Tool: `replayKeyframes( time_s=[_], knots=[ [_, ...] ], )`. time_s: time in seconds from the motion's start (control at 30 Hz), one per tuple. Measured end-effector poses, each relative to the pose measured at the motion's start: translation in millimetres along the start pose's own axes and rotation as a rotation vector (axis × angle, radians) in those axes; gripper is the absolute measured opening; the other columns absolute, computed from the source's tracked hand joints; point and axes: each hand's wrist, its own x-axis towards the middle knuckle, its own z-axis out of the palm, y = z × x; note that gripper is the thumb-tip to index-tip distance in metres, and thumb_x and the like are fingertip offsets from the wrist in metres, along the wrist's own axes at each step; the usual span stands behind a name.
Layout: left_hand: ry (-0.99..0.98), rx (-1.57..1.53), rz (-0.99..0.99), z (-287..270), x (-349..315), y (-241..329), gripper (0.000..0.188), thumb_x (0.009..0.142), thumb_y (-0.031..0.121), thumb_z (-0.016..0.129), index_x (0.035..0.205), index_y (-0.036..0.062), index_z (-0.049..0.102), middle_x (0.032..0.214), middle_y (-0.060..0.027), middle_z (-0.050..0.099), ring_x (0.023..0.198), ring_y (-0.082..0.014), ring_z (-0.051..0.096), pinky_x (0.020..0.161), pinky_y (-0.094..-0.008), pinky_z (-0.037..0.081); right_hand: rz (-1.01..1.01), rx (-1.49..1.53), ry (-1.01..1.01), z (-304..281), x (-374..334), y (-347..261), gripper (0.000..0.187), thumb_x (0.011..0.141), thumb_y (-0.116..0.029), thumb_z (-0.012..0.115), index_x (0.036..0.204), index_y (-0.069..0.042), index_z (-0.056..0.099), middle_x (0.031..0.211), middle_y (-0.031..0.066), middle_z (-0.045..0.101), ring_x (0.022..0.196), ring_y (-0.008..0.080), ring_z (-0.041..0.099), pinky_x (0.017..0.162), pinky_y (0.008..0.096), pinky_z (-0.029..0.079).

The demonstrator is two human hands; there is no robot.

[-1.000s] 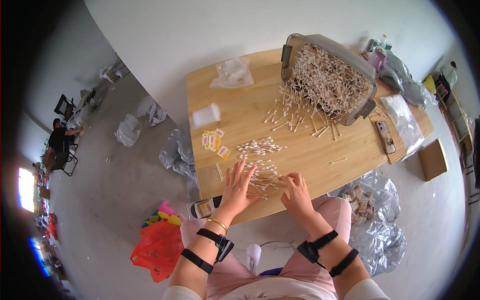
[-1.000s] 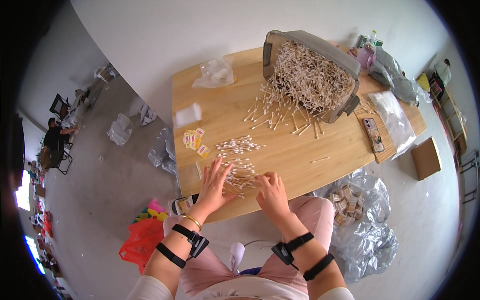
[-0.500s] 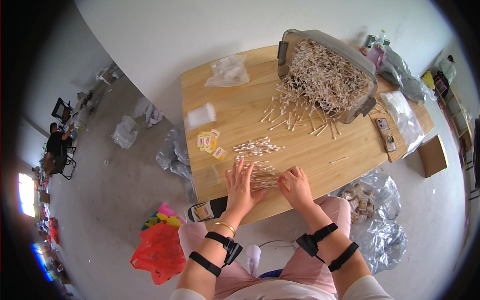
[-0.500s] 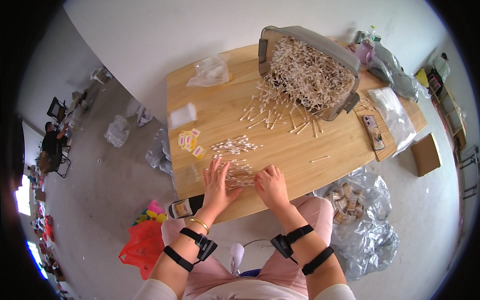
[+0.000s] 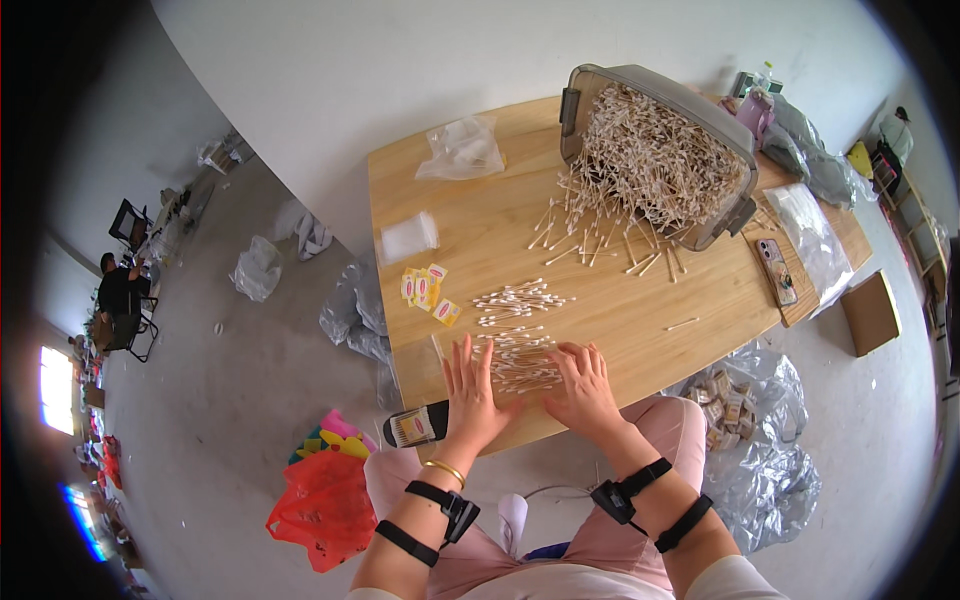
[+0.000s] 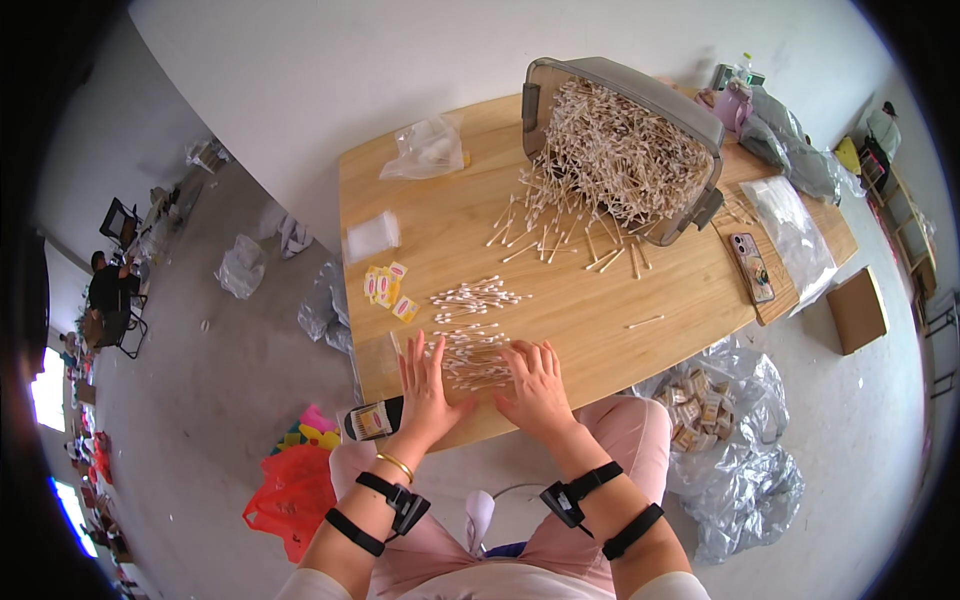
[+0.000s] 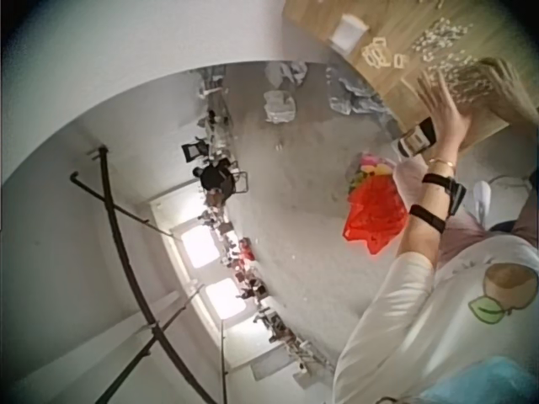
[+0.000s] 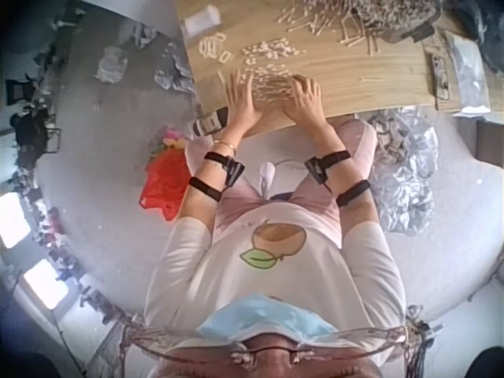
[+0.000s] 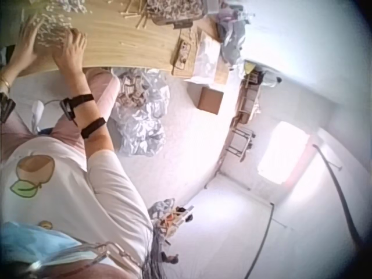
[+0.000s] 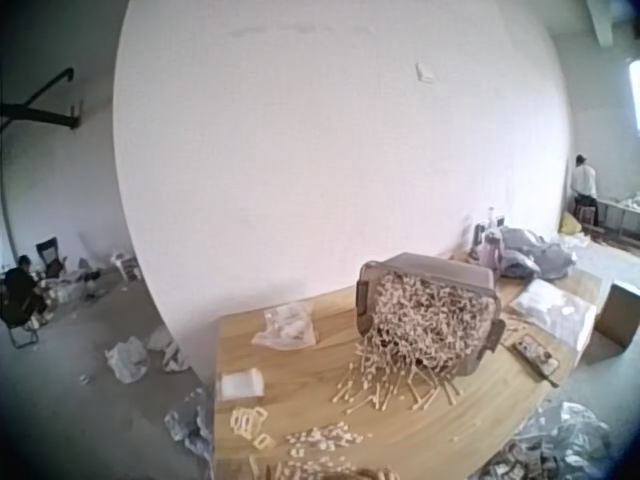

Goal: Sorting and aligning cotton swabs on a wooden table.

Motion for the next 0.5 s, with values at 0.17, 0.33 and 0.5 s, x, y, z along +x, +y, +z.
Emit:
replayKeyframes(
  time_s=[0.17, 0.33, 0.5],
  knots=[
    [-0.065, -0.091, 0.035, -10.4, 20.0, -16.6, 0.105, 0.079, 0.028, 0.085, 0.163, 0.0138, 0.024, 0.169, -0.0214, 0.018, 0.156, -0.0469, 0.016, 0.126, -0.0647, 0.012, -0.06, -0.001, -0.111, 4.6, 3.8, 10.1, 0.088, 0.078, -0.029, 0.081, 0.154, -0.01, 0.041, 0.158, 0.0167, 0.039, 0.15, 0.0355, 0.031, 0.128, 0.0529, 0.018],
    [-0.068, -0.104, 0.16, -19.3, 25.9, -43.0, 0.054, 0.085, 0.009, 0.074, 0.136, 0.0111, 0.059, 0.151, -0.0127, 0.05, 0.136, -0.0371, 0.049, 0.117, -0.0513, 0.038, -0.128, -0.067, -0.177, 16.3, 18.3, 6.4, 0.094, 0.082, -0.038, 0.077, 0.16, -0.009, 0.033, 0.166, 0.0173, 0.03, 0.156, 0.0348, 0.024, 0.129, 0.0516, 0.016],
    [-0.027, -0.057, 0.164, -22.2, 25.3, -40.2, 0.043, 0.084, 0.005, 0.074, 0.125, 0.0099, 0.066, 0.132, -0.0095, 0.06, 0.12, -0.0332, 0.057, 0.105, -0.0453, 0.047, -0.177, -0.082, -0.167, 22.3, 18.8, 7.4, 0.093, 0.085, -0.043, 0.073, 0.161, -0.007, 0.032, 0.167, 0.0209, 0.026, 0.157, 0.0374, 0.021, 0.13, 0.0509, 0.015]
  ],
)
